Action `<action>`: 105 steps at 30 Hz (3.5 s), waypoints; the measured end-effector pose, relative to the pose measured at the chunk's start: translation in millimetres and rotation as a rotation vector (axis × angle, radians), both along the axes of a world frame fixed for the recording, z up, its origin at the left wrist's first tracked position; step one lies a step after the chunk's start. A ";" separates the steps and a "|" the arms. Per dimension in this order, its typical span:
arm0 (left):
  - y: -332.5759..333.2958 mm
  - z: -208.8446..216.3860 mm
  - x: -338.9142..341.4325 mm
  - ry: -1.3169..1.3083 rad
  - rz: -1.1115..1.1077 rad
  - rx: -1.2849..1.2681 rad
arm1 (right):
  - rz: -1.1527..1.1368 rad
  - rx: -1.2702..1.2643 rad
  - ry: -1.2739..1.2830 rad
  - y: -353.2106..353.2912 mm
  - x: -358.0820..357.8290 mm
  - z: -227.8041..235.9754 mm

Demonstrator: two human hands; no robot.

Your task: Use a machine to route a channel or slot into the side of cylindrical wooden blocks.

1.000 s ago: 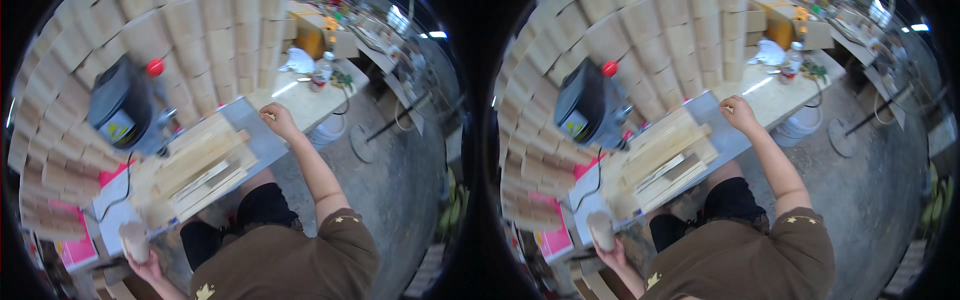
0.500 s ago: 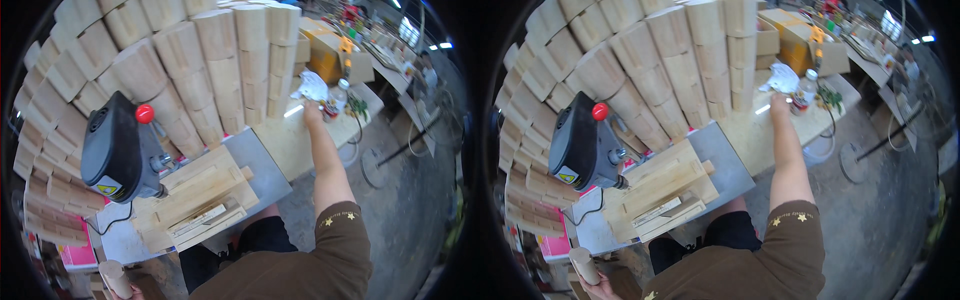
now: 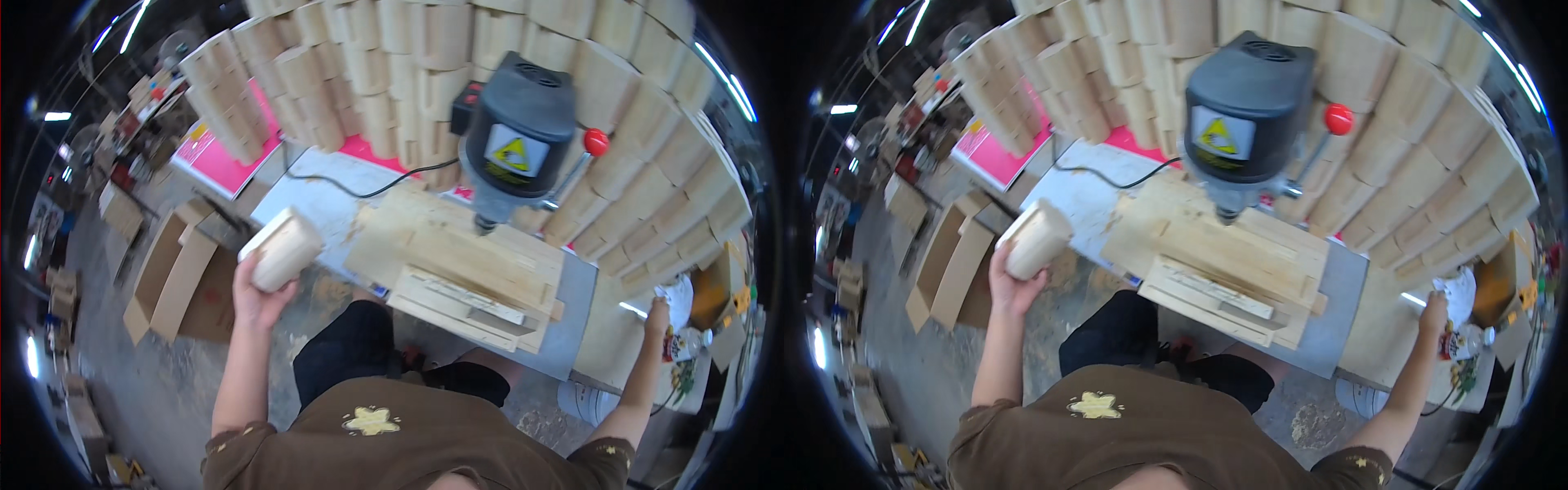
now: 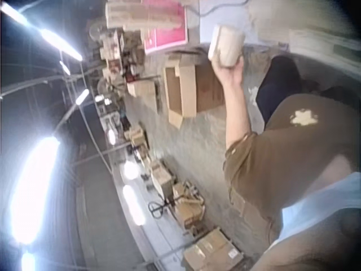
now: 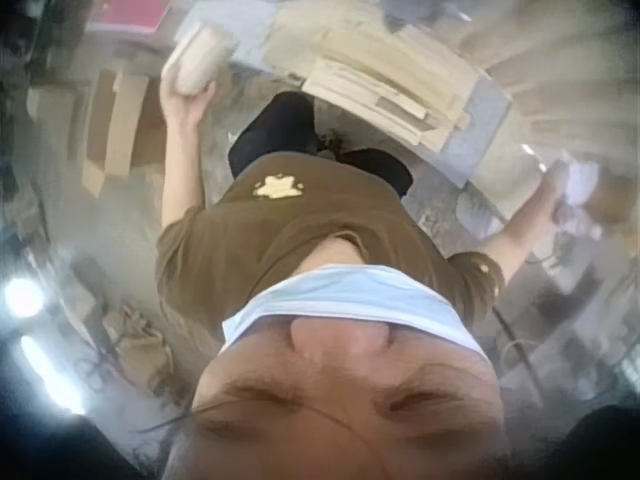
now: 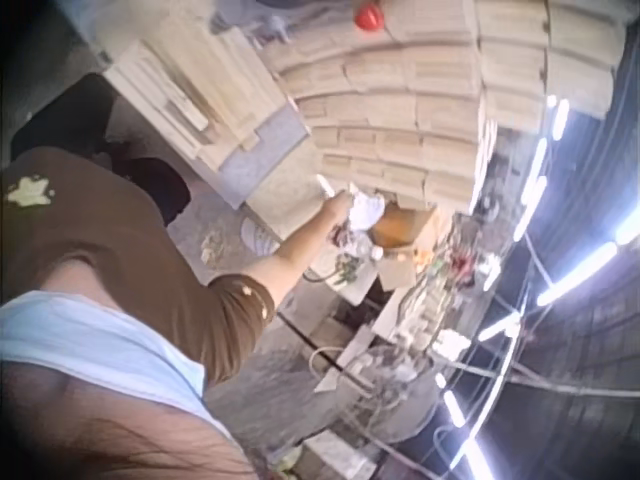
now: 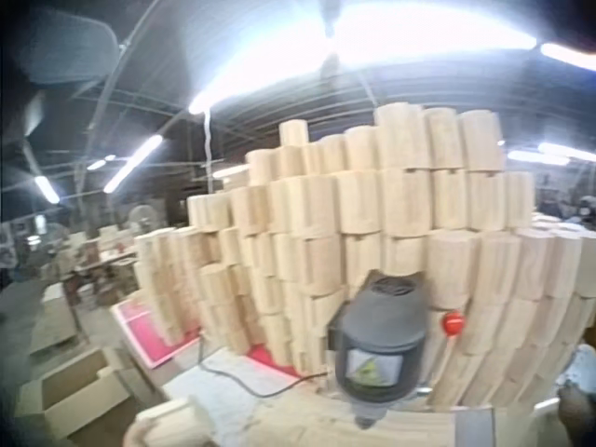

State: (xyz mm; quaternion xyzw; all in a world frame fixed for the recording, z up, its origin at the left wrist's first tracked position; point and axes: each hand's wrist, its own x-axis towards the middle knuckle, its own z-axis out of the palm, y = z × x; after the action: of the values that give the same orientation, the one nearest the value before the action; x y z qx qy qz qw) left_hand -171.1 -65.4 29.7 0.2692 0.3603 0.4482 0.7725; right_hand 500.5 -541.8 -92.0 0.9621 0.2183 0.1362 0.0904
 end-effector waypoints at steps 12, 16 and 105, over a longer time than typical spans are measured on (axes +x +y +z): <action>-37.4 8.7 12.5 0.194 -0.245 0.183 | 0.969 1.536 0.204 142.3 -354.5 137.1; -53.5 11.7 13.1 0.164 -0.361 0.191 | 1.260 1.348 0.547 237.6 -446.8 159.8; 8.5 -61.6 -74.7 -0.130 0.197 -0.065 | -0.391 1.334 0.012 64.1 -183.3 -30.2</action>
State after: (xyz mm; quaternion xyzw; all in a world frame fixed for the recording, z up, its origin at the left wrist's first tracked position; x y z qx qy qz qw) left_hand -245.8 -56.9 -31.8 0.1777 0.3485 0.5265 0.7548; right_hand 317.2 -477.6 -122.2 0.8346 -0.0887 0.2171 -0.4985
